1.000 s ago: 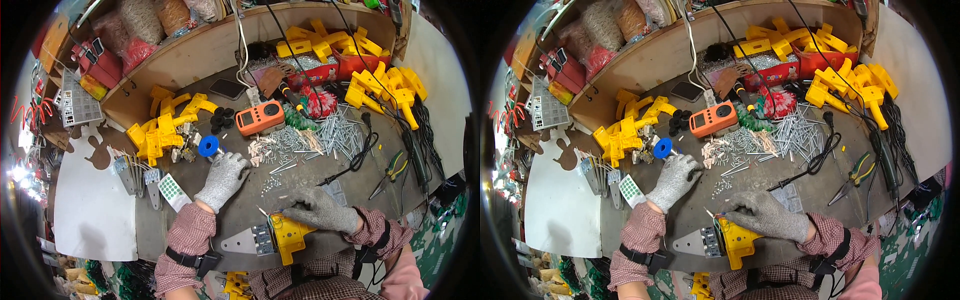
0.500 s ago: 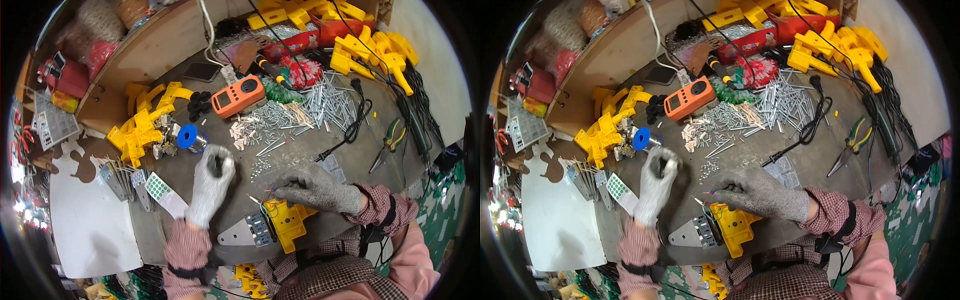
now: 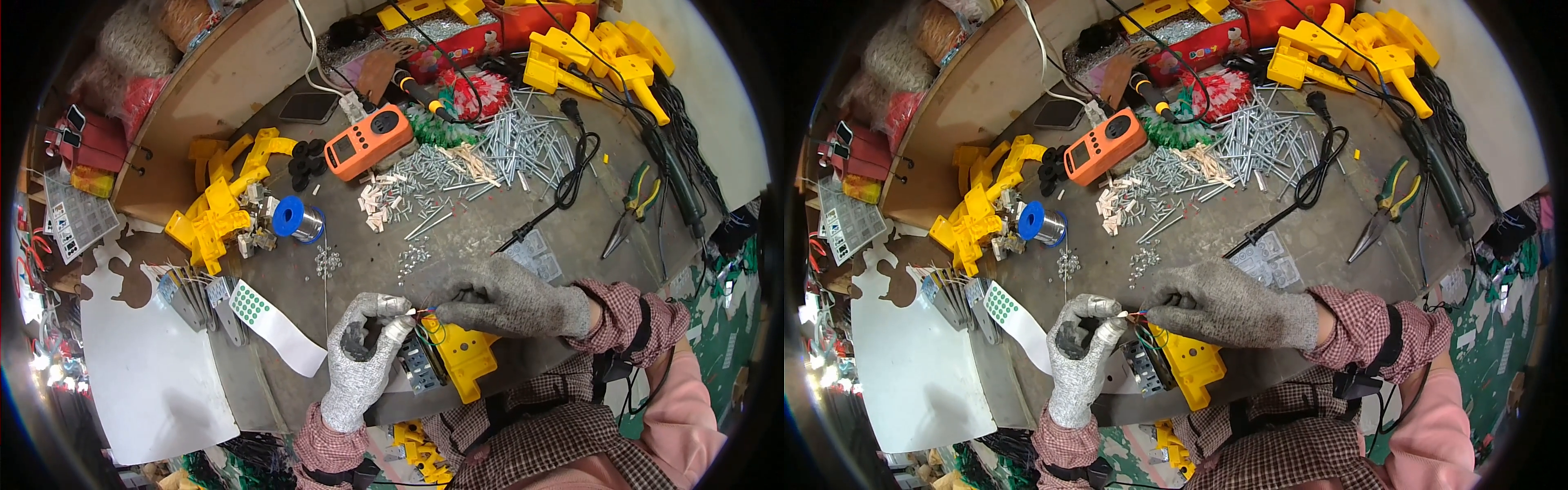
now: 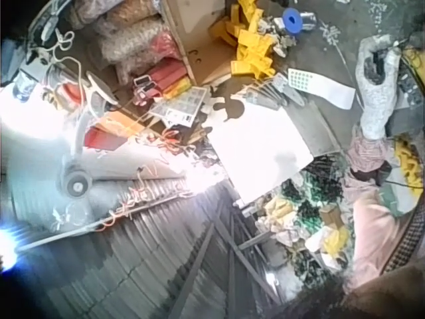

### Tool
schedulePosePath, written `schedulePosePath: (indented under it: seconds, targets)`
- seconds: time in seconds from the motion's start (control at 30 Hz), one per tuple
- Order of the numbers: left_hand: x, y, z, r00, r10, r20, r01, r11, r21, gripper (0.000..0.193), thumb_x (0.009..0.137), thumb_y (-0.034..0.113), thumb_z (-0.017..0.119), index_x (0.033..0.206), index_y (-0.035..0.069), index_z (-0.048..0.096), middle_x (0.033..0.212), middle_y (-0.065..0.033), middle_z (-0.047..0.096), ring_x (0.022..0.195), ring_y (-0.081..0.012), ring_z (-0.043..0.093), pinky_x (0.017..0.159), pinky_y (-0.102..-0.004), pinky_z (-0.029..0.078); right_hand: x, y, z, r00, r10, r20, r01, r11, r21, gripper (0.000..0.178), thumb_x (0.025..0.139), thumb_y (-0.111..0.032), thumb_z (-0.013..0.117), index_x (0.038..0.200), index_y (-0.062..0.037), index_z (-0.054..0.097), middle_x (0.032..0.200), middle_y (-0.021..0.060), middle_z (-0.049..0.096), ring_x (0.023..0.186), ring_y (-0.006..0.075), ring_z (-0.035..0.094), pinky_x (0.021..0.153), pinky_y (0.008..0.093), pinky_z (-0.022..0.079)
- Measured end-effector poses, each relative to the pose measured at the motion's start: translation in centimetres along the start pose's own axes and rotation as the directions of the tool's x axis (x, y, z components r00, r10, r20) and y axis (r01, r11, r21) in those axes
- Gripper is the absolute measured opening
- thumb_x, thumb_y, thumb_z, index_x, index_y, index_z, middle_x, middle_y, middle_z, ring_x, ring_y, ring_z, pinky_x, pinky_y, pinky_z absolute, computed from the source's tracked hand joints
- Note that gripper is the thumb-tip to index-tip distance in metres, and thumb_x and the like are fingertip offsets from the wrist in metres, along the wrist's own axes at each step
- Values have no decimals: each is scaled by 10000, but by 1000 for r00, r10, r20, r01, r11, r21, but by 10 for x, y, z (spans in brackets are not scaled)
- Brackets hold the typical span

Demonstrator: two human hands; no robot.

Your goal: Assembling a yellow plastic tool housing with internal components, wiring, and screws using an electric screwdriver and soldering iron.

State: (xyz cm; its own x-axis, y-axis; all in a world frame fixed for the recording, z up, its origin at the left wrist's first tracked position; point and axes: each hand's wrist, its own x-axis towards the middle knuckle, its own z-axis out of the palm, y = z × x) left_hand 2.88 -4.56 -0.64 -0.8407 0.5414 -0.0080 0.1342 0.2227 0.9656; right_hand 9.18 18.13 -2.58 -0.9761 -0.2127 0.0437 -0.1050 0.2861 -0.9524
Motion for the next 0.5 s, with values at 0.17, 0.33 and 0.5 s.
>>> schedulePosePath:
  seconds: [0.17,0.33,0.5]
  targets:
    - [2,-4,4,997,11,78,-13,1000,16,163,886,30,738,1032,3,670,1030,-75,645,950,-145,623,858,-286,514,1,4,2,1000,-2,-3,2,1000,0,305,951,-288,654,1052,-1,683,903,164,706,849,297,708,730,389,545]
    - [8,0,12,984,144,106,-152,986,72,149,871,12,728,1013,-12,692,1004,-90,652,939,-177,632,848,-296,507,1,13,-3,998,-39,44,36,997,61,367,950,-211,641,1257,-21,576,1012,177,699,955,309,700,804,389,547]
    - [15,6,20,974,189,127,-216,941,261,139,843,46,768,954,12,691,889,-83,654,935,-205,650,827,-337,521,0,9,-8,997,-15,71,10,998,69,398,944,-190,649,1289,-26,535,1035,148,697,988,285,697,831,390,547]
